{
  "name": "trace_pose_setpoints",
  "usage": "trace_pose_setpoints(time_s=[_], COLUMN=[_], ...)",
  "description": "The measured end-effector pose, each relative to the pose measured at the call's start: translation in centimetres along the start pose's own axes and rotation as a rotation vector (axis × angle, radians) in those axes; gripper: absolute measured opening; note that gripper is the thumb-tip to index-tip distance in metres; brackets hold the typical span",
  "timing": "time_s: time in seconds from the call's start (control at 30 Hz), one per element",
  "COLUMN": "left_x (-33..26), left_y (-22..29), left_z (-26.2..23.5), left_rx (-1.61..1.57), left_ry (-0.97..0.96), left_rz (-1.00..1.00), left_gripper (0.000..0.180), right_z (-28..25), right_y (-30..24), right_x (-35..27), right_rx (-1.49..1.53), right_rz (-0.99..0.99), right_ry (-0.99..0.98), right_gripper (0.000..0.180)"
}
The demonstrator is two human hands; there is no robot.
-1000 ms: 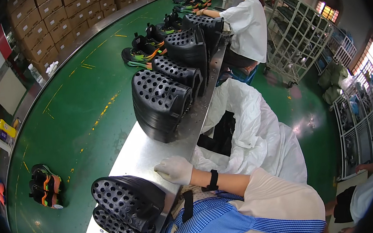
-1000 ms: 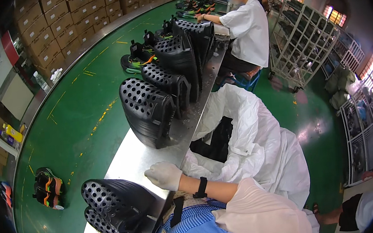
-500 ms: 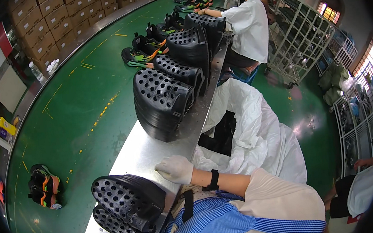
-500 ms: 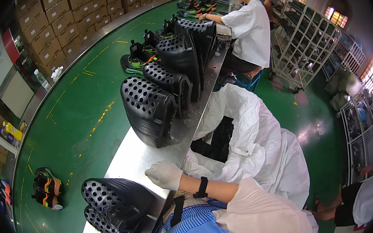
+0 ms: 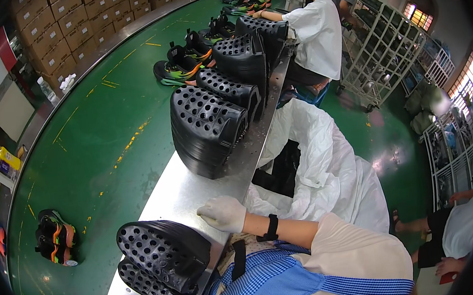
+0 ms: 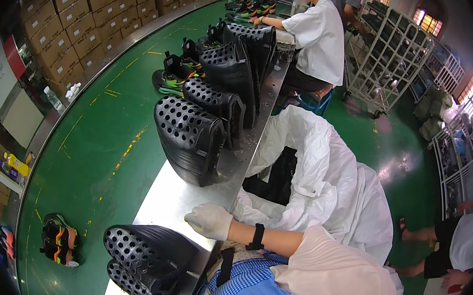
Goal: Inspecting and organizing shoe outsoles and upper components on an assembly line.
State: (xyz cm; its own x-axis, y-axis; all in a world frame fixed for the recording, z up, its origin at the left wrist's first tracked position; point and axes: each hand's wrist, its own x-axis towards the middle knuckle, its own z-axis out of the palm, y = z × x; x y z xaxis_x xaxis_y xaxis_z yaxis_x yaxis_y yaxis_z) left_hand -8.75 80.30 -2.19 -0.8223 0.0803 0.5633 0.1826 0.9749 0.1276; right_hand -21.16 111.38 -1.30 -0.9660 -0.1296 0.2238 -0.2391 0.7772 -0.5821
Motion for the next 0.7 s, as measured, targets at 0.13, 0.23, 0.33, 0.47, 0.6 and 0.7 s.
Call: trace_pose_setpoints(time_s=[0.13,0.23,0.33,0.47,0.6,0.7], left_x=[0.4,0.3,0.7,0.9,1.0,1.7], left_y=[0.0,-0.1,0.2,0.4,0.4,0.9], left_z=[-0.5,-0.3,-0.4,-0.3,-0.2,-0.3], left_rx=[0.015,0.031,-0.002,0.015,0.044,0.011], left_ry=[-0.101,-0.113,-0.107,-0.089,-0.138,-0.132], left_rz=[0.032,0.039,0.034,0.034,0.056,0.044], left_gripper=[0.037,0.038,0.038,0.038,0.038,0.037], right_z=[0.0,-0.3,-0.1,-0.1,-0.1,-0.2], right_y=[0.2,0.2,0.4,0.6,0.7,0.8], right_x=[-0.1,0.1,0.1,0.2,0.2,0.3], right_rx=[-0.003,-0.003,-0.007,-0.002,-0.003,-0.005], right_rz=[-0.001,0.003,0.006,0.001,0.002,0.003], right_ry=[0.007,-0.008,-0.007,-0.002,0.003,-0.004], right_gripper=[0.017,0.017,0.017,0.016,0.016,0.016])
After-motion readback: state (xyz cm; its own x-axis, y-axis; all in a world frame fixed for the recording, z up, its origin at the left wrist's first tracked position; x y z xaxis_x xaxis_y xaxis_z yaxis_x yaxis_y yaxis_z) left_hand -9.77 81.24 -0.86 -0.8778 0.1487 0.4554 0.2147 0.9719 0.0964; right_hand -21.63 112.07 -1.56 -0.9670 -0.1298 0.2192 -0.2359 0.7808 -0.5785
